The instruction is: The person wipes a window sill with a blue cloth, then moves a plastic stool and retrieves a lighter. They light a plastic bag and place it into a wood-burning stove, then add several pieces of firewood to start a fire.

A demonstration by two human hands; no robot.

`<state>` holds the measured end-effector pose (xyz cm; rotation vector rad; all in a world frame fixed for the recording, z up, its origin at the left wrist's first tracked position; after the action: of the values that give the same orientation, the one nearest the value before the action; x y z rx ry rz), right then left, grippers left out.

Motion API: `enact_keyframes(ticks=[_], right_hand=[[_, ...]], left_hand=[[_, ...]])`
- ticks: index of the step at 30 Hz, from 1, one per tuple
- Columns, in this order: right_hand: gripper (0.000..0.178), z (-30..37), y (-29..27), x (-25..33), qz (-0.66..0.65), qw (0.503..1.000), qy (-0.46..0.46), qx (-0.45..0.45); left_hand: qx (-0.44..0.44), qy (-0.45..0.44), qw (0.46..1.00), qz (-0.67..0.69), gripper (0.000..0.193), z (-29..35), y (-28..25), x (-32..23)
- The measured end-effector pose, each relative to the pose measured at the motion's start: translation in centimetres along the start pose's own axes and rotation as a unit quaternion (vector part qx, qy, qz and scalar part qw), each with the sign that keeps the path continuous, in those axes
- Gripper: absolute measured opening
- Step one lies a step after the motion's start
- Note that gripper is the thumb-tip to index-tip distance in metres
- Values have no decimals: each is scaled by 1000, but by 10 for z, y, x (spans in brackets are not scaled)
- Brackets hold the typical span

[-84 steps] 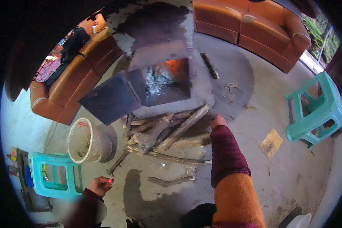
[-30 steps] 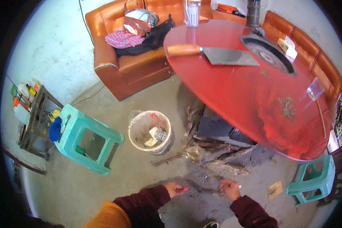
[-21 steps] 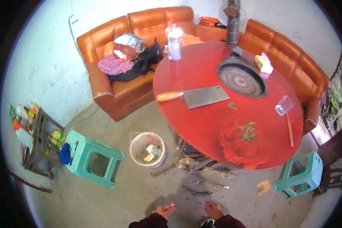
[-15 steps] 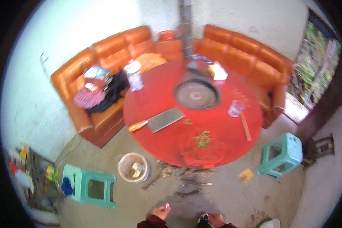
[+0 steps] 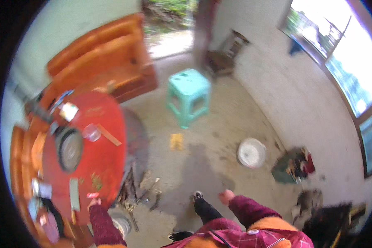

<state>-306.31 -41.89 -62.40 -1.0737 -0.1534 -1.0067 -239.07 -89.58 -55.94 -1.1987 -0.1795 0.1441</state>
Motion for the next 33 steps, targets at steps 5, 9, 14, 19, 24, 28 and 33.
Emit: enact_keyframes(ticks=[5, 9, 14, 19, 24, 28, 33], right_hand=[[24, -21, -42, -82, -182, 975, 111, -61], [23, -21, -48, -143, -318, 911, 230, -124], [22, -12, -27, -167, -392, 864, 298, -107], [20, -52, -45, -125, -453, 829, 317, -82], [19, -132, -85, -81, -400, 868, 290, -47], [19, -222, -104, -33, -470, 834, 287, -36], [24, -325, -127, 62, -369, 898, 239, 16]], left_hand=[[93, -86, 951, 283, 34, 49, 37, -52], [134, -203, 676, 696, 29, 109, 99, -130], [541, -241, 583, 556, 33, 246, 185, -273], [382, 29, 845, 372, 31, 255, 143, -356], [374, -54, 828, 413, 25, 191, 125, -383], [401, -86, 818, 403, 17, 135, 144, -411], [425, -57, 784, 449, 18, 78, 141, -479]])
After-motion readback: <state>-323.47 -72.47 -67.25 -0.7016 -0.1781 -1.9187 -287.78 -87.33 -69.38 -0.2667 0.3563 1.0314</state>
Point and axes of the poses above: each hand's wrist, its own z-axis away from the middle knuckle, its own y-axis out of the palm, x = y × z, the point moved 10 cm from there along -z, towards the middle knuckle, and after that the axes turned 6 degrees about -z, right-handed, at the moved point
